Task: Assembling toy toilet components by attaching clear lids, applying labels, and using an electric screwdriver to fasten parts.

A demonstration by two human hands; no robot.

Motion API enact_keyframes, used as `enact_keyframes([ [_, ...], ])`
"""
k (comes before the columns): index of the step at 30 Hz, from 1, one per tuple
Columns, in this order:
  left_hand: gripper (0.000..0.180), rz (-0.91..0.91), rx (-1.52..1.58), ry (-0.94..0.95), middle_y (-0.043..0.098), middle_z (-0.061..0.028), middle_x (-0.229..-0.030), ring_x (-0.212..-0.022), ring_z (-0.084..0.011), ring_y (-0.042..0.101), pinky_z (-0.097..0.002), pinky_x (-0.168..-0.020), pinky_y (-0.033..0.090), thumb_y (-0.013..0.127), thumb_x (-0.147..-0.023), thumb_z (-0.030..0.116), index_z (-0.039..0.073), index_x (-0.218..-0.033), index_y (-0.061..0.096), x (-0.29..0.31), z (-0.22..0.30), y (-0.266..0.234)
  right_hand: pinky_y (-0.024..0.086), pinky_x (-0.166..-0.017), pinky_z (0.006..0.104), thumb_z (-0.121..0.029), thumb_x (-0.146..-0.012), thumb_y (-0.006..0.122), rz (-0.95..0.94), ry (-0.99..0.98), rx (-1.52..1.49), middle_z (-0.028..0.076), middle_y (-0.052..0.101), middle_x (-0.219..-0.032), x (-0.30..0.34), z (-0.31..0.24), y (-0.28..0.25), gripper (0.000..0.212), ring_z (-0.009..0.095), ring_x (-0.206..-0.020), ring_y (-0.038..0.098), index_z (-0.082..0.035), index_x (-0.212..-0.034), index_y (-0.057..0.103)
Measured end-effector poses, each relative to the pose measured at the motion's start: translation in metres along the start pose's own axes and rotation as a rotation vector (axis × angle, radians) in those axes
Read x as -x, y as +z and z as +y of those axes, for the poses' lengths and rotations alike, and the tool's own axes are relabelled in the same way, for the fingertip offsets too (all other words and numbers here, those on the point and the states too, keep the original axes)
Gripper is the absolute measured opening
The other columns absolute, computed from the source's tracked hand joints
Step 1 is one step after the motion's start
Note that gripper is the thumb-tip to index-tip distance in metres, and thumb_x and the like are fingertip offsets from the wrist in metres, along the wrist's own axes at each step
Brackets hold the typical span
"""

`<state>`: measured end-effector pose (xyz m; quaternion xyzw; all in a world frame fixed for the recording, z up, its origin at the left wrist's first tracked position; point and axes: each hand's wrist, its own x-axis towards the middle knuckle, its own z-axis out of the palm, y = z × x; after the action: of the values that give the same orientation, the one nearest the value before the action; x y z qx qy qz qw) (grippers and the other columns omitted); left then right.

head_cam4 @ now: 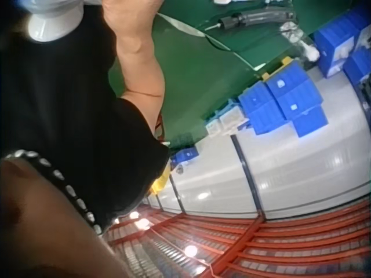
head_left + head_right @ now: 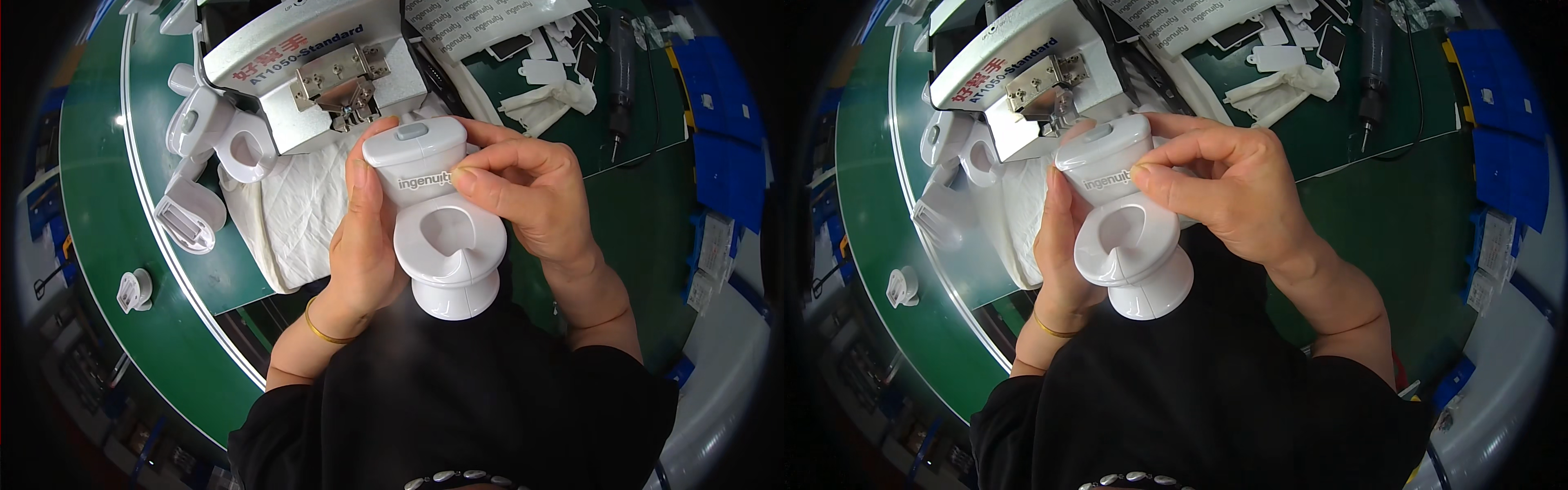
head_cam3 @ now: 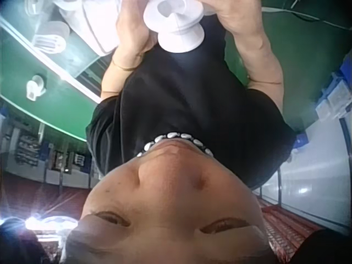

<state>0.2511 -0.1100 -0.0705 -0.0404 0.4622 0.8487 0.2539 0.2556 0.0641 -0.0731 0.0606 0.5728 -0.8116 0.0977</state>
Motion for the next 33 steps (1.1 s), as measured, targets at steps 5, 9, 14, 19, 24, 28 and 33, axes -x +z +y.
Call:
enact_keyframes([
  [5, 0.057, 0.007, 0.001, -0.011, 0.04, -0.0153, -0.141, -0.128, -0.0286, 0.044, -0.0425, -0.107, 0.037, 0.028, -0.102, 0.045, 0.011, -0.147, 0.019, 0.0, 0.001, 0.001, 0.051, -0.09, 0.0334, 0.004, -0.082, 0.066, -0.015, -0.036, -0.025, 0.026, 0.058, -0.124, 0.0, 0.002, 0.0, 0.013, 0.023, -0.104, 0.062, 0.006, -0.094, 0.07],
  [9, 0.058, 0.03, 0.038, -0.029, 0.041, -0.0157, -0.14, -0.127, -0.0286, 0.045, -0.0421, -0.107, 0.037, 0.028, -0.102, 0.046, 0.01, -0.147, 0.019, 0.0, 0.002, 0.004, 0.051, -0.089, 0.0328, 0.005, -0.081, 0.066, -0.016, -0.043, 0.011, 0.026, 0.058, -0.124, 0.001, -0.001, 0.001, 0.013, 0.023, -0.104, 0.063, 0.006, -0.094, 0.07],
  [14, 0.058, 0.009, 0.006, -0.014, 0.04, -0.0164, -0.139, -0.125, -0.0283, 0.046, -0.0413, -0.105, 0.039, 0.028, -0.102, 0.046, 0.009, -0.146, 0.019, 0.0, 0.002, 0.003, 0.052, -0.088, 0.0318, 0.006, -0.081, 0.067, -0.019, -0.085, 0.04, 0.027, 0.058, -0.124, 0.001, -0.002, 0.003, 0.013, 0.023, -0.102, 0.063, 0.006, -0.093, 0.07],
  [19, 0.056, -0.005, -0.01, -0.069, 0.04, -0.0153, -0.139, -0.124, -0.0274, 0.046, -0.0398, -0.103, 0.04, 0.038, -0.101, 0.034, 0.01, -0.146, 0.015, 0.002, 0.009, 0.004, 0.053, -0.085, 0.0306, 0.005, -0.081, 0.068, 0.017, -0.06, 0.101, 0.026, 0.059, -0.123, 0.003, -0.004, 0.003, 0.013, 0.021, -0.1, 0.064, 0.006, -0.093, 0.07],
  [24, 0.062, -0.029, 0.095, -0.09, 0.04, -0.0147, -0.137, -0.124, -0.0251, 0.045, -0.0395, -0.102, 0.041, 0.047, -0.093, 0.013, 0.014, -0.146, 0.016, 0.003, 0.012, 0.003, 0.053, -0.083, 0.0292, 0.004, -0.081, 0.069, 0.001, -0.072, 0.157, 0.025, 0.059, -0.122, 0.004, -0.004, 0.002, 0.013, 0.021, -0.098, 0.065, 0.007, -0.094, 0.07],
  [28, 0.058, -0.017, 0.104, -0.089, 0.043, -0.0143, -0.135, -0.122, -0.0235, 0.047, -0.038, -0.101, 0.042, 0.051, -0.094, 0.012, 0.012, -0.143, 0.02, 0.003, 0.012, 0.001, 0.053, -0.083, 0.0288, 0.004, -0.081, 0.069, -0.008, -0.07, 0.181, 0.025, 0.059, -0.122, 0.004, -0.004, 0.001, 0.014, 0.021, -0.098, 0.065, 0.007, -0.094, 0.07],
  [33, 0.048, 0.003, -0.029, -0.052, 0.054, -0.0117, -0.124, -0.113, -0.0194, 0.055, -0.0335, -0.096, 0.045, 0.059, -0.094, 0.009, 0.006, -0.134, 0.032, -0.003, 0.007, -0.006, 0.053, -0.082, 0.0283, 0.001, -0.083, 0.069, -0.026, -0.072, 0.287, 0.025, 0.059, -0.122, 0.003, -0.004, -0.004, 0.014, 0.021, -0.098, 0.065, 0.007, -0.096, 0.07],
])
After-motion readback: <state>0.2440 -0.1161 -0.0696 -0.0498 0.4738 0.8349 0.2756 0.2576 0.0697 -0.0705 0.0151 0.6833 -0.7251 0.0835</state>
